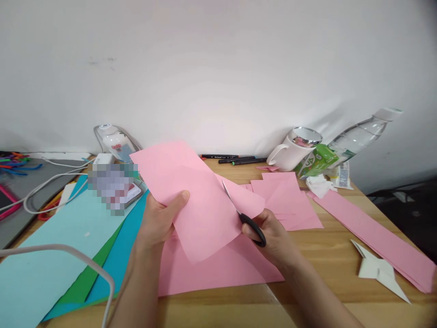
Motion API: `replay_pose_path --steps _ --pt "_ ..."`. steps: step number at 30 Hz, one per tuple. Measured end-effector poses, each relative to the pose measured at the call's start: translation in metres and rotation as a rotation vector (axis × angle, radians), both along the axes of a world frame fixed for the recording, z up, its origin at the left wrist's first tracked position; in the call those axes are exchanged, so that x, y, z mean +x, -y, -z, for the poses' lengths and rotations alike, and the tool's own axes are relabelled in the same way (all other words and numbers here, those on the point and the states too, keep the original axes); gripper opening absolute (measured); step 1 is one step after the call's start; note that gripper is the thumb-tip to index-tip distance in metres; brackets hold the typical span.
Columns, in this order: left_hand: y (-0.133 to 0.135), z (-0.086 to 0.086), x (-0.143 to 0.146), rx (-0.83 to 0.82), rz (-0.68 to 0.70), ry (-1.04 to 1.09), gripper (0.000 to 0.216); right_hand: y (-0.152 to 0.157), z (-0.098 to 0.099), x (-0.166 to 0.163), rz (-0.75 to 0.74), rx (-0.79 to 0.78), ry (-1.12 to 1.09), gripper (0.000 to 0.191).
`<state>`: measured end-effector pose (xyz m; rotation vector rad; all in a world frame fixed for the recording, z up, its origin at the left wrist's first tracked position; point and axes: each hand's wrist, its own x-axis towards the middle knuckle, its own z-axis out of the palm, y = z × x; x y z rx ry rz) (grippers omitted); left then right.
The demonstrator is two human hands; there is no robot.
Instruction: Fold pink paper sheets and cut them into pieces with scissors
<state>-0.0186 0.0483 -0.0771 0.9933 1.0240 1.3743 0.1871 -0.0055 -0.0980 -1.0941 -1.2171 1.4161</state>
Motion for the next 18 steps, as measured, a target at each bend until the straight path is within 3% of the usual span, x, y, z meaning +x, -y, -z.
replay_pose_path --steps 18 --pt "0.0017 0.0019 -0.0007 0.016 0.033 0.027 0.055 -0.0011 -0.0087 -0.0044 0.041 -0.021 0.024 0.021"
